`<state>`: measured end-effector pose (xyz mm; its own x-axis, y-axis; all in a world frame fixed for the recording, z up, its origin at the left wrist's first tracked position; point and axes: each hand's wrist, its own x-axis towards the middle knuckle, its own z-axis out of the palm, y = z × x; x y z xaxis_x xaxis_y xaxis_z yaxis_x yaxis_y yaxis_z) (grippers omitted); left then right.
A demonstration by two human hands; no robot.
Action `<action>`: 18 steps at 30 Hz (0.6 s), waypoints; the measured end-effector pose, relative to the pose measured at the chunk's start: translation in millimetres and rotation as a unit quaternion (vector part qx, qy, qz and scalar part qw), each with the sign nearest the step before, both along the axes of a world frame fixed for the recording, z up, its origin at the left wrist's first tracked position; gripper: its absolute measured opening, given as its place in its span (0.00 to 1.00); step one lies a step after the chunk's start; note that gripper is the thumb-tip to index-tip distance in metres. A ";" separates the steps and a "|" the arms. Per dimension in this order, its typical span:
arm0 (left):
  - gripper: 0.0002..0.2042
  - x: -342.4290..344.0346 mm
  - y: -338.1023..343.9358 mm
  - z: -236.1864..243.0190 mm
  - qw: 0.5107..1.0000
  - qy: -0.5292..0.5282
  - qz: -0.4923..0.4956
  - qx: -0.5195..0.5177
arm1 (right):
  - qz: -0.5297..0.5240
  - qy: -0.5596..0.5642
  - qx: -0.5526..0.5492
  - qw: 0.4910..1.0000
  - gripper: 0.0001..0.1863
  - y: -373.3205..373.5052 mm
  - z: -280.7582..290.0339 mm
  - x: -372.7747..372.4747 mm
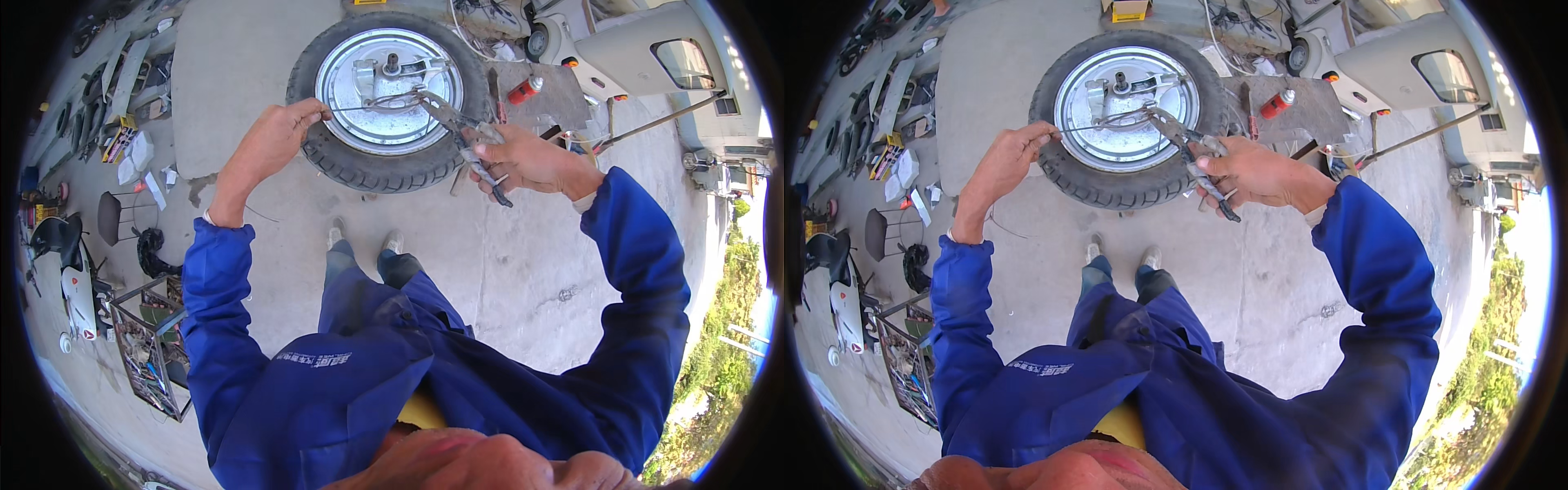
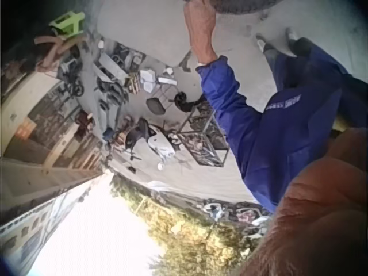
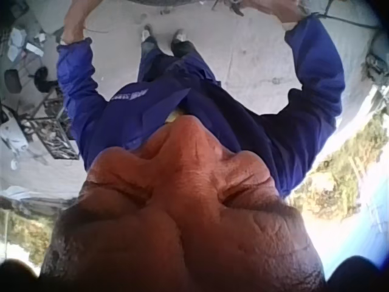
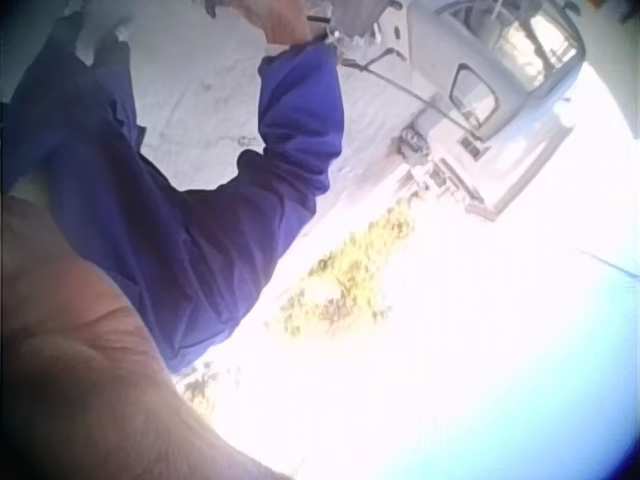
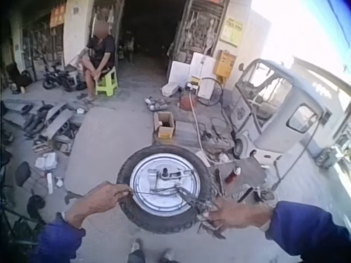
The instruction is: The person uses pliers to pull a wire or cable through the center hub of a small wheel. They repeatedly pull the wire through the hub and adjust its position with their hands.
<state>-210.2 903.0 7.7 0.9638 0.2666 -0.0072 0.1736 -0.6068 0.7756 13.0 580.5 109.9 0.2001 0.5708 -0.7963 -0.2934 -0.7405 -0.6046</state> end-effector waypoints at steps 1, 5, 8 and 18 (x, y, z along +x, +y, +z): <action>0.10 10.8 10.2 1.2 1.000 -0.002 -0.009 0.020 | -0.016 0.011 0.003 1.000 0.18 -0.7 -0.4 -4.0; 0.10 37.8 33.8 -1.4 0.998 -0.050 -0.033 0.028 | -0.086 0.062 0.031 0.994 0.16 -1.1 -9.8 -21.2; 0.10 51.7 44.6 -8.2 0.997 -0.042 -0.058 -0.006 | -0.135 0.089 0.042 0.986 0.20 -4.6 -18.1 -35.5; 0.10 66.2 66.2 -3.1 0.999 -0.027 -0.046 -0.010 | -0.093 0.047 0.007 0.995 0.17 14.5 2.9 -33.8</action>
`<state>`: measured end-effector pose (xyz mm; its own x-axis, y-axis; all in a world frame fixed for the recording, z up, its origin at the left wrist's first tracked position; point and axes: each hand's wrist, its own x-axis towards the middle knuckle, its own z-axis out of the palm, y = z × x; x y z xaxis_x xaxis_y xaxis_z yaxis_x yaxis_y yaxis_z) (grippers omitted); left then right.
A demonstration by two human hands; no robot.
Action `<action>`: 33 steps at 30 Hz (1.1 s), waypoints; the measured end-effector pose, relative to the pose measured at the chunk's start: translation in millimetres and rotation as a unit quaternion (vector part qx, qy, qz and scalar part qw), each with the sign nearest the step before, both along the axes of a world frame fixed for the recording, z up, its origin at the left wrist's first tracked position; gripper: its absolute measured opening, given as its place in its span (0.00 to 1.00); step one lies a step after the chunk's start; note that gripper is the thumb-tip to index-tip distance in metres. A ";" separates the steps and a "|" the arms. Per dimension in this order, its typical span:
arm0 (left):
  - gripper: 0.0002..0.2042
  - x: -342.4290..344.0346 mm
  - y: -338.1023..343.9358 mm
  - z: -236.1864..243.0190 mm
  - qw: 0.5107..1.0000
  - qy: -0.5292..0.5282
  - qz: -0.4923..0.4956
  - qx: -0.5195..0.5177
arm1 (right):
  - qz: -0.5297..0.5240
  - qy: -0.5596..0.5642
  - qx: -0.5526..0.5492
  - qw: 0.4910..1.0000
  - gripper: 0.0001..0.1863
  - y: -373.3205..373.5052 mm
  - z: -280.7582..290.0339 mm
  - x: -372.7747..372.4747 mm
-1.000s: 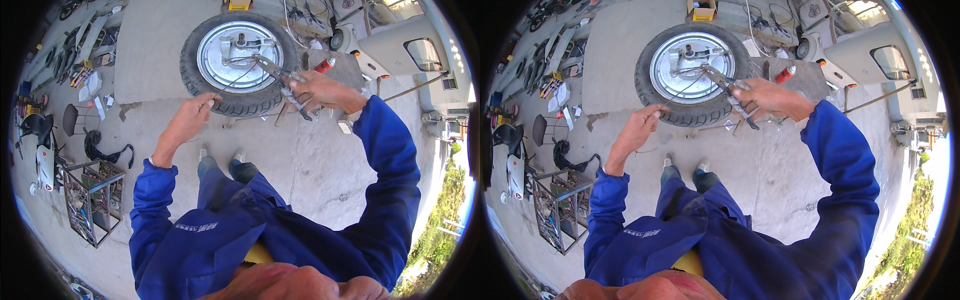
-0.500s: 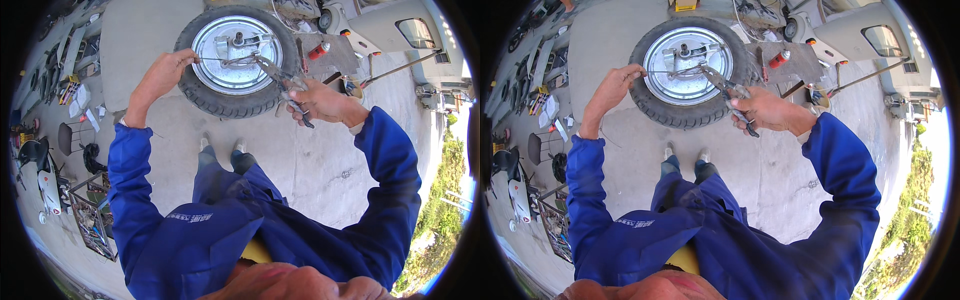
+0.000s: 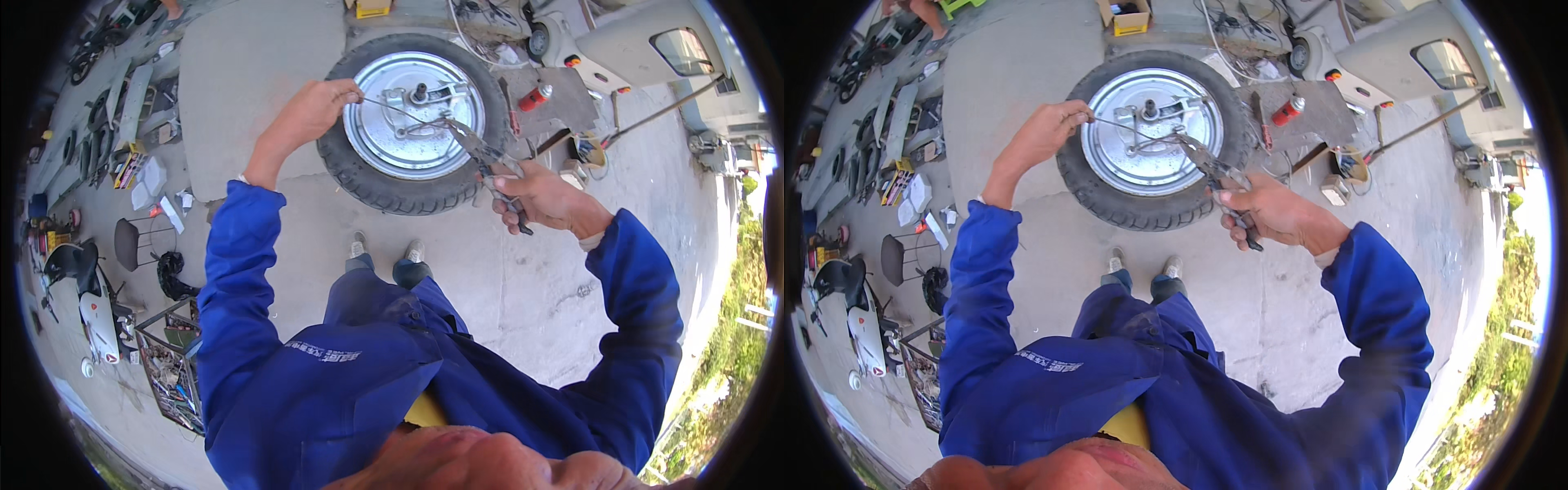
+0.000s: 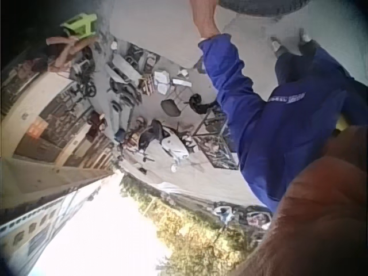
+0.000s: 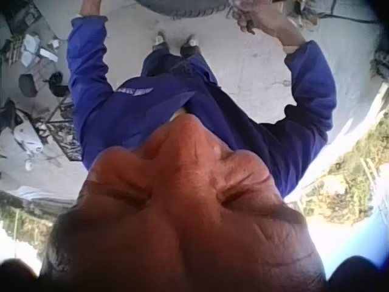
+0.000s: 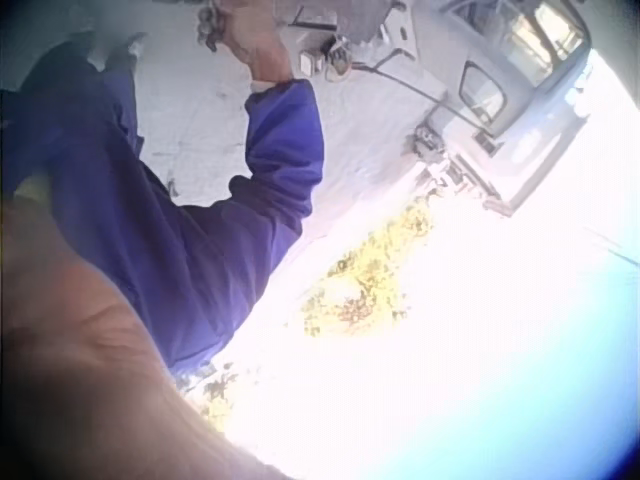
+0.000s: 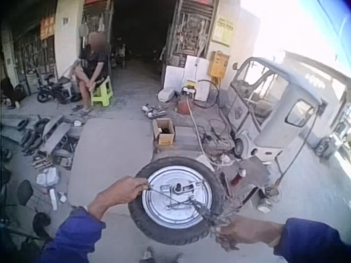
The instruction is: The person uses pliers to pull a wire or cable through the center hub of a small wheel. They repeatedly pull the wire through the hub and adjust its position with their hands.
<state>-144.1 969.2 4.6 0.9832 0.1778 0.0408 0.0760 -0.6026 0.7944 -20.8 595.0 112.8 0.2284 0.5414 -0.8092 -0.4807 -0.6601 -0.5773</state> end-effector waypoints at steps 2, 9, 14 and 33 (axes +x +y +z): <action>0.11 -1.1 -5.4 5.7 0.999 0.003 -0.023 0.038 | 0.001 -0.005 -0.002 1.000 0.18 -5.9 -1.0 4.5; 0.13 -11.0 -14.2 11.1 0.995 0.017 -0.006 0.099 | 0.087 0.009 -0.028 0.996 0.18 -7.9 3.5 37.5; 0.14 -14.0 -20.7 6.5 0.994 0.014 0.040 0.096 | 0.109 0.027 -0.023 0.993 0.19 -5.7 5.7 43.2; 0.10 52.5 -43.5 88.4 0.930 -0.019 0.085 0.356 | -0.052 0.323 0.128 0.936 0.25 -34.1 -49.5 26.5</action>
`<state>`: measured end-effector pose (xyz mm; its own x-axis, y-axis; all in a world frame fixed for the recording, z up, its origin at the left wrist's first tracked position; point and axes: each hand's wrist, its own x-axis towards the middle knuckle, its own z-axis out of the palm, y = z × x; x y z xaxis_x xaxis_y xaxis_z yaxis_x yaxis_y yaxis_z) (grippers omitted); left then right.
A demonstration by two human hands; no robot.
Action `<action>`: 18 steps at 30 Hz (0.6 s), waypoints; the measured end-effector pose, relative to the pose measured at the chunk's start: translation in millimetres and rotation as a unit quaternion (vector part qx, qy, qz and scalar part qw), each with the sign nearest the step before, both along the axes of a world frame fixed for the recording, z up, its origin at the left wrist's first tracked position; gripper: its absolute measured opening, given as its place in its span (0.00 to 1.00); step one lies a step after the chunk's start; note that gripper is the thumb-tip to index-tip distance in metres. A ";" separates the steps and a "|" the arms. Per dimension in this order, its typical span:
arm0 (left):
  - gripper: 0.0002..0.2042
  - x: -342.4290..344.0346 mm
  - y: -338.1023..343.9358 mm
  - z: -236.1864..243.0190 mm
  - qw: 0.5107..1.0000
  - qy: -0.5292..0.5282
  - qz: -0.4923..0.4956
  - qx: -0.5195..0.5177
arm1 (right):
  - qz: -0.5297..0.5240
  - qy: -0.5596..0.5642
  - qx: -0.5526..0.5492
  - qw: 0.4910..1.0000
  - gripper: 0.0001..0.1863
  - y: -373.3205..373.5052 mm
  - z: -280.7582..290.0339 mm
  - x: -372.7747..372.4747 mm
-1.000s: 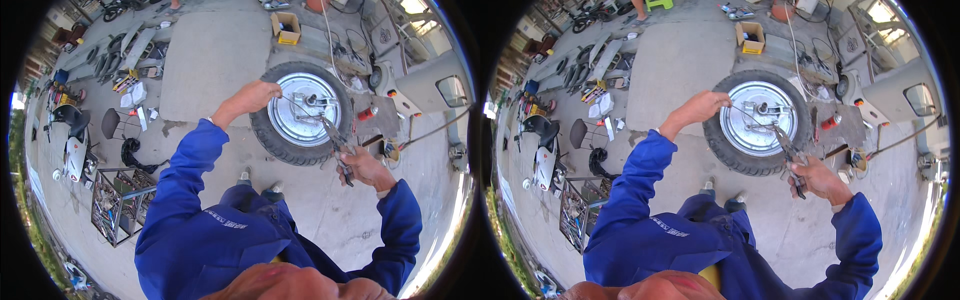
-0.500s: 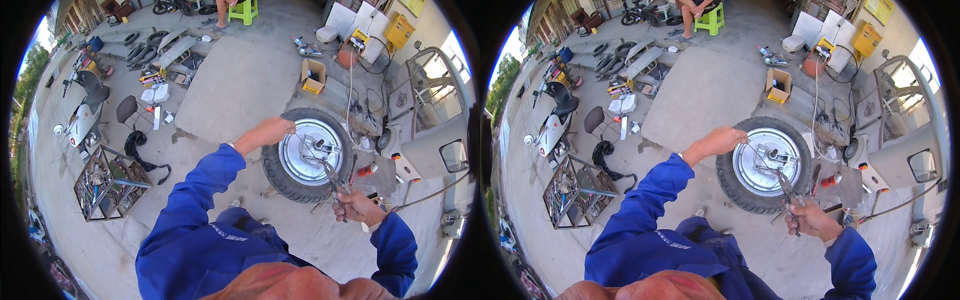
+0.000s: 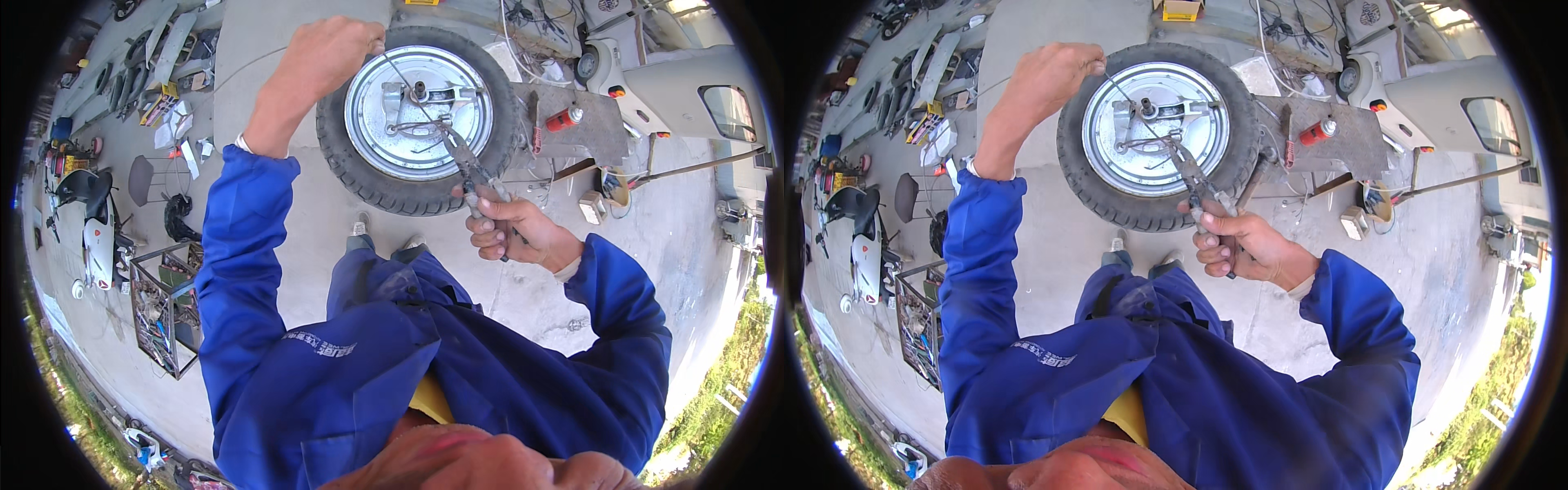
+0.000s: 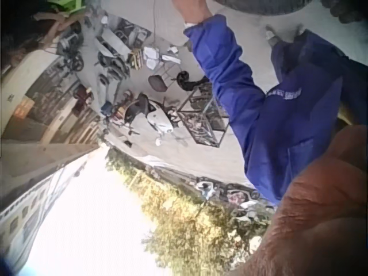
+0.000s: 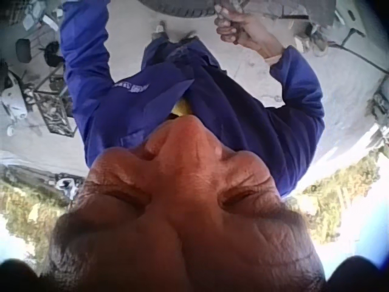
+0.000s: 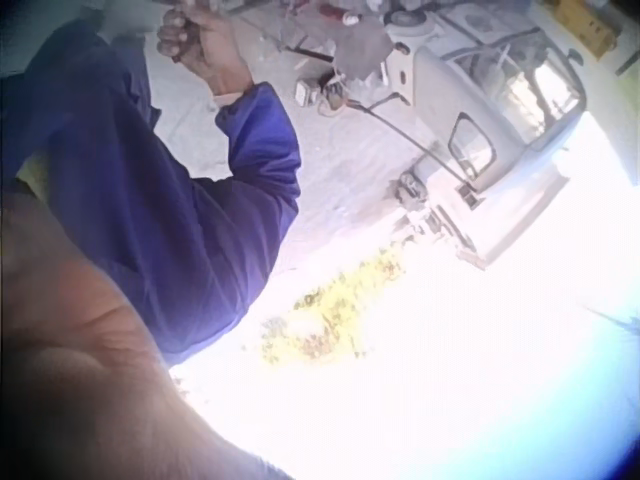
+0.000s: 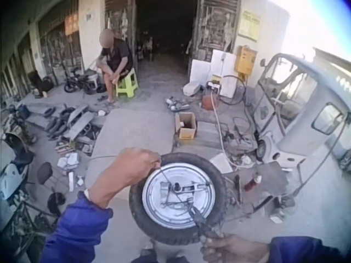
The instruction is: The person uses pliers to pull a wire or cable through the center hub of a small wheel. They repeatedly pull the wire through the hub and adjust its position with their hands.
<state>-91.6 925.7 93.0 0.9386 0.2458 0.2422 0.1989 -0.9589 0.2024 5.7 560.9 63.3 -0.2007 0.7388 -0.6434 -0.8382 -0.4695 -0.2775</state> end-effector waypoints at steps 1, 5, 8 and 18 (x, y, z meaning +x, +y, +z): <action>0.10 3.8 -2.1 6.1 1.000 0.005 -0.001 0.018 | -0.009 0.013 0.013 1.000 0.25 -1.0 -4.0 -2.3; 0.08 21.0 -15.2 25.5 0.995 0.004 -0.029 0.099 | -0.046 0.069 0.043 0.996 0.25 -2.6 -15.9 -12.0; 0.07 37.6 -28.4 44.0 0.985 0.020 -0.052 0.164 | -0.059 0.085 0.064 0.993 0.25 -4.0 -23.3 -17.7; 0.09 39.6 -97.5 103.9 0.955 -0.079 -0.279 0.070 | -0.130 0.194 0.198 0.952 0.23 -5.1 -58.2 -46.5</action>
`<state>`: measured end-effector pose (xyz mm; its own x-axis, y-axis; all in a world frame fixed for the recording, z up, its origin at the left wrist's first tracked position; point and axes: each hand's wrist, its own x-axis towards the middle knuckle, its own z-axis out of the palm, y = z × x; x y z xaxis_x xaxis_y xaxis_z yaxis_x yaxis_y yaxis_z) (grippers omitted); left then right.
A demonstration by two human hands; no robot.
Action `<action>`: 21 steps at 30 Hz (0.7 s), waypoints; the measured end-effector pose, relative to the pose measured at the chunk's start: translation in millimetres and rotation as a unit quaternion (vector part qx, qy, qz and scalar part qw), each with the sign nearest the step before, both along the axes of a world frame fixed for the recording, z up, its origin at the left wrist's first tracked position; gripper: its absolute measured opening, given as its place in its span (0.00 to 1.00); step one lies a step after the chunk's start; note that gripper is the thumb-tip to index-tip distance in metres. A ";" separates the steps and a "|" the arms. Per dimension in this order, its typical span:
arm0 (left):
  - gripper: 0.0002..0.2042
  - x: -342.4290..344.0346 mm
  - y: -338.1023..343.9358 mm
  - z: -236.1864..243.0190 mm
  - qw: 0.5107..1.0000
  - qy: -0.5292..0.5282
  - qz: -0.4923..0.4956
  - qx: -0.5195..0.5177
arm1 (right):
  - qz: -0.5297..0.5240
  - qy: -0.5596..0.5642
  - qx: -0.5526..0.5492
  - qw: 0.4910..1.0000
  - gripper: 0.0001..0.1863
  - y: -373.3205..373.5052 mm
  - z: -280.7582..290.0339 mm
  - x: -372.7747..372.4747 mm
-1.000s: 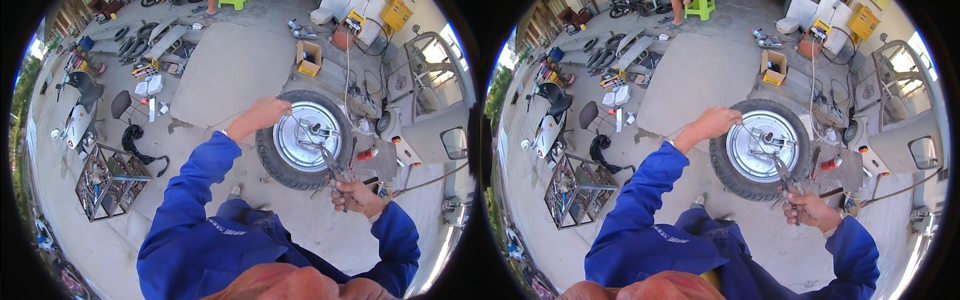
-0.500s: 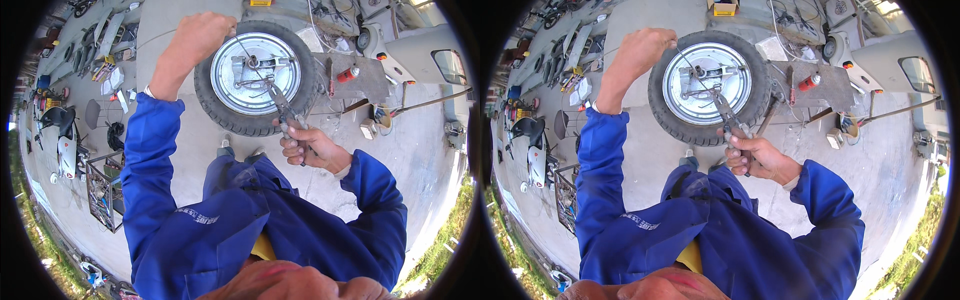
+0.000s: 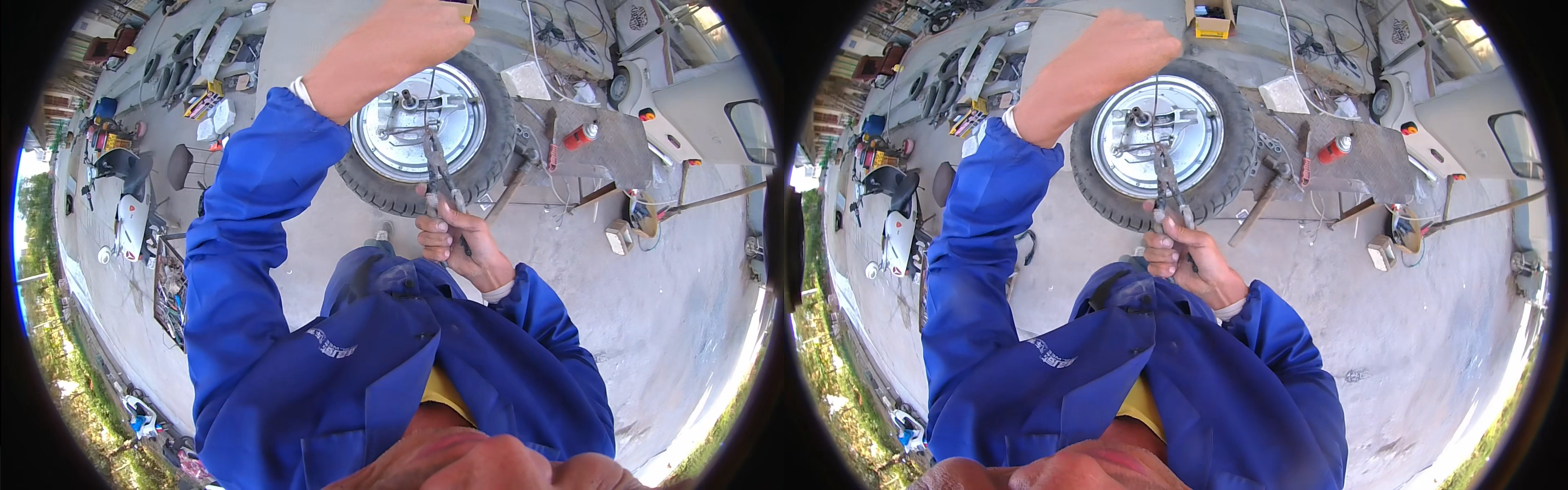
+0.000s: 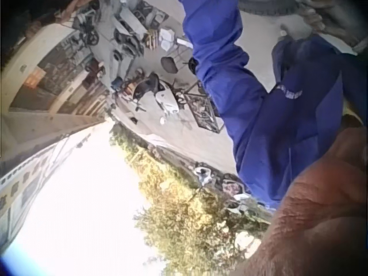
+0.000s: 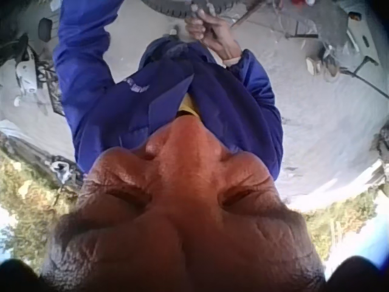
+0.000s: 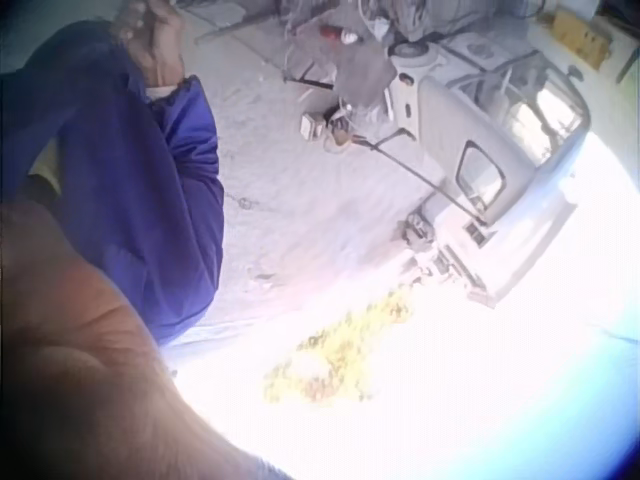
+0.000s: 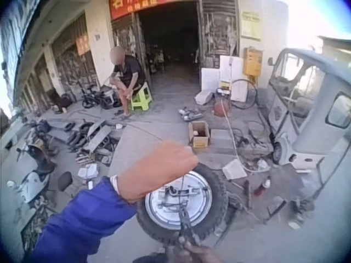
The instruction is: The person uses pliers to pull a wire or cable through the center hub of a small wheel. They repeatedly pull the wire through the hub and adjust its position with their hands.
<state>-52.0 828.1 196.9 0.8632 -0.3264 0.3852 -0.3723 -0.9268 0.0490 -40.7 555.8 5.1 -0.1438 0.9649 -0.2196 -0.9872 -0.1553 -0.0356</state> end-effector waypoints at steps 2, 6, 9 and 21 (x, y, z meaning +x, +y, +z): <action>0.04 16.5 -6.1 -8.6 0.991 -0.076 0.006 0.114 | -0.013 0.107 0.039 0.993 0.23 1.6 -18.2 -6.8; 0.01 50.2 -26.8 -30.0 0.947 0.060 0.136 0.284 | -0.064 0.050 0.065 0.995 0.24 8.4 -38.1 -26.6; 0.03 42.8 -26.5 -15.5 0.949 0.091 0.157 0.259 | -0.055 -0.092 0.015 0.994 0.27 5.4 -31.9 -14.9; 0.03 27.7 -32.9 -22.8 0.952 0.047 0.163 0.255 | 0.022 -0.340 -0.122 0.932 0.18 -1.4 -14.0 25.7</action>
<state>-24.3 795.2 174.1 0.9733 -0.1599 0.1646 -0.0776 -0.9044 -0.4195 -15.0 554.4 -8.9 0.0700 0.8703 -0.4875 -0.7422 -0.2811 -0.6084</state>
